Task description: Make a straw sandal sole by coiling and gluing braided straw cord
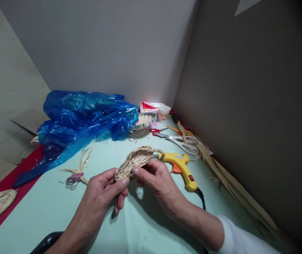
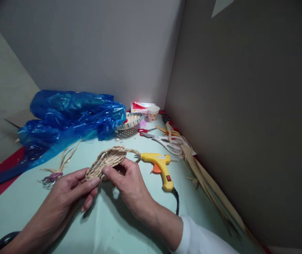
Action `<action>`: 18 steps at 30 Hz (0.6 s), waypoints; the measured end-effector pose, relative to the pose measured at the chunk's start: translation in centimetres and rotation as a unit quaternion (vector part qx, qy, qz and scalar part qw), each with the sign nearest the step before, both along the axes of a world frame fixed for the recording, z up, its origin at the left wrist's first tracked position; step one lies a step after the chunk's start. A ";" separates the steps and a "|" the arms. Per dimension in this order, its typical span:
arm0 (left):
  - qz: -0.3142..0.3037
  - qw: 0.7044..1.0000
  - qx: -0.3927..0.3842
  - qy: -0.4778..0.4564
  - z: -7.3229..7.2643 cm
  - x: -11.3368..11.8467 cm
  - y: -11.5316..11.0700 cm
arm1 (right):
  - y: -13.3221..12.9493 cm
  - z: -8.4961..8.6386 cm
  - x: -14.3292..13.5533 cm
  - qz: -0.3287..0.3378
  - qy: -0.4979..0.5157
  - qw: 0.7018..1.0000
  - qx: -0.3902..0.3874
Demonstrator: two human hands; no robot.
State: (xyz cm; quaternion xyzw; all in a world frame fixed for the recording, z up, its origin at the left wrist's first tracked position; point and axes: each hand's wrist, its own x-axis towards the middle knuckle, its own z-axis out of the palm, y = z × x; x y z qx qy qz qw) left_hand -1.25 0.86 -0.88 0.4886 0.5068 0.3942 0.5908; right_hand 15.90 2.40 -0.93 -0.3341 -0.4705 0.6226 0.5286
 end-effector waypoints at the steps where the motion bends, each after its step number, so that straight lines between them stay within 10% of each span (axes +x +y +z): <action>1: 0.001 1.000 -0.003 -0.001 0.0 0.0 0.0 | 0.0 0.0 0.0 0.001 -0.002 1.000 -0.003; 18: 0.107 0.985 0.087 -0.103 2.2 -0.1 0.2 | -1.2 -0.4 -0.2 0.064 -0.146 0.987 0.000</action>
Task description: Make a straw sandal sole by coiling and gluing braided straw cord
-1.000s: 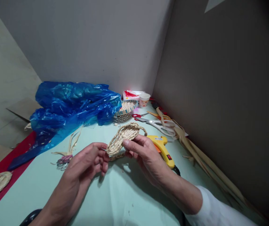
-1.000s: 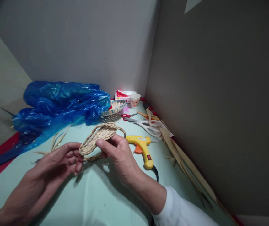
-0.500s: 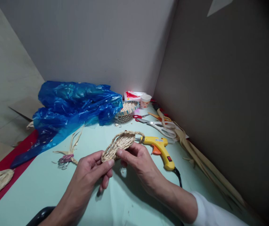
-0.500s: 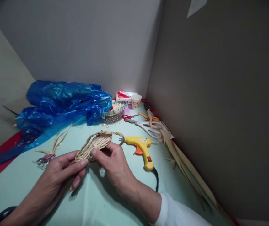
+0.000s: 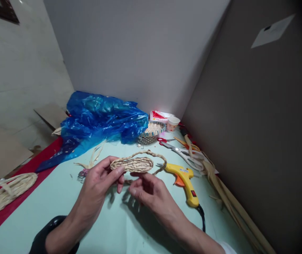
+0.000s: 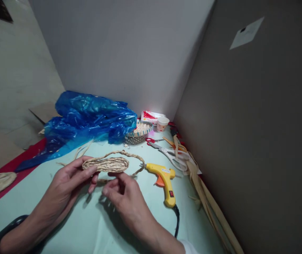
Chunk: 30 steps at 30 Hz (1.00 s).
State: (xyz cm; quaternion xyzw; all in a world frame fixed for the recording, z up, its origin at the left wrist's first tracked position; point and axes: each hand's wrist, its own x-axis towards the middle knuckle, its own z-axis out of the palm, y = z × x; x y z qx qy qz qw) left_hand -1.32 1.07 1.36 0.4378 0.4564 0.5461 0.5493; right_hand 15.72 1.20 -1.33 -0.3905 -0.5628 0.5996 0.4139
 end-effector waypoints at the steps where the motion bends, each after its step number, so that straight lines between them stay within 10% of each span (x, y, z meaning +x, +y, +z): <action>1: 0.008 1.000 0.006 0.000 0.2 -0.3 0.0 | -0.1 0.0 0.4 0.008 -0.030 0.999 0.010; 6: 0.020 1.000 0.021 0.000 1.3 -1.5 0.1 | -0.6 1.1 4.4 -0.128 -0.159 0.963 0.177; 10: 0.018 0.999 0.038 -0.008 1.6 -2.0 0.0 | 0.8 1.9 6.7 -0.246 -0.336 0.832 0.366; 30: 0.015 0.996 0.037 -0.075 1.1 -1.7 0.3 | 4.0 4.5 8.5 0.095 -0.343 0.922 0.154</action>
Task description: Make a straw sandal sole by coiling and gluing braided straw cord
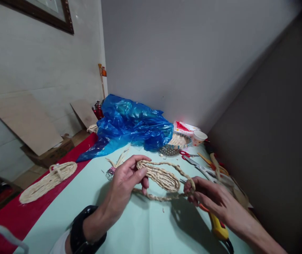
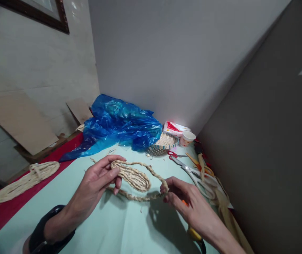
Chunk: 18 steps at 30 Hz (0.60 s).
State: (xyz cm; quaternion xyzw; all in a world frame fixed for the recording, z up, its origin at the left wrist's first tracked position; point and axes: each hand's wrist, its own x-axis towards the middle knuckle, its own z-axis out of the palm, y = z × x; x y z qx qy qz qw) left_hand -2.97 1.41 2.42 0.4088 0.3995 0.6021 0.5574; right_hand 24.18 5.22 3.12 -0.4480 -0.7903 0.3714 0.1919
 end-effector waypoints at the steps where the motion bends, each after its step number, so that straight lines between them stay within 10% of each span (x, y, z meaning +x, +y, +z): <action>1: 0.004 1.000 -0.002 -0.005 0.1 -0.1 0.0 | 0.1 0.6 -0.1 -0.003 0.001 1.000 0.028; 11: 0.019 0.999 -0.027 0.008 0.5 -0.8 0.2 | 3.6 7.9 -2.2 -0.104 -0.043 0.929 0.351; 18: 0.021 0.990 -0.014 0.136 -0.2 -0.8 -0.3 | 8.8 6.9 -5.0 -0.064 -0.213 0.915 0.336</action>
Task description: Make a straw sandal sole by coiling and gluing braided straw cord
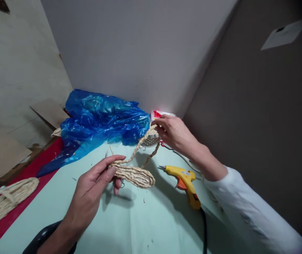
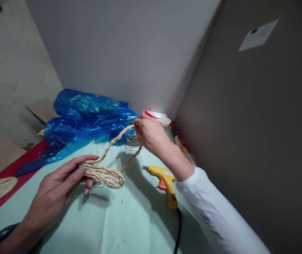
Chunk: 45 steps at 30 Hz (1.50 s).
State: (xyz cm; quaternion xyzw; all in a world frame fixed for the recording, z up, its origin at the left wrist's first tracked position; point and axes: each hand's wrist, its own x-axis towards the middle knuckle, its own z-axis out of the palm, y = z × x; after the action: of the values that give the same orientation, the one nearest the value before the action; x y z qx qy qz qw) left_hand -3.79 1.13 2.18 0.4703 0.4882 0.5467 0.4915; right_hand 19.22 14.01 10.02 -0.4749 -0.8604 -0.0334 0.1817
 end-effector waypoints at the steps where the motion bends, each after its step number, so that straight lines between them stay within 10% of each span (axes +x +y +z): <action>1: 0.002 1.000 -0.003 0.014 0.0 0.1 -0.1 | 0.7 -0.7 -0.3 0.000 -0.026 0.999 -0.022; 14: -0.035 0.995 -0.016 0.095 -1.3 0.5 -0.2 | 1.8 -6.3 -0.7 -0.014 -0.145 0.982 -0.120; 28: 0.018 0.998 -0.026 0.057 0.3 2.2 -1.7 | -5.8 -4.6 3.6 -0.085 -0.079 0.993 -0.003; 35: 0.048 0.994 -0.078 0.063 0.8 2.9 -1.9 | -10.8 -5.5 1.1 0.158 0.160 0.974 0.034; 45: 0.061 0.984 -0.152 0.073 0.1 2.1 -2.0 | -10.8 -6.6 0.4 0.194 0.201 0.960 -0.010</action>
State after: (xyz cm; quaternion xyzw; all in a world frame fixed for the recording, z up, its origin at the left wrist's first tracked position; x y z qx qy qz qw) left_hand -1.65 -0.91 2.27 0.3980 0.6281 0.4595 0.4857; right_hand 19.66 3.17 3.42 -0.2971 -0.8822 0.1071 0.3493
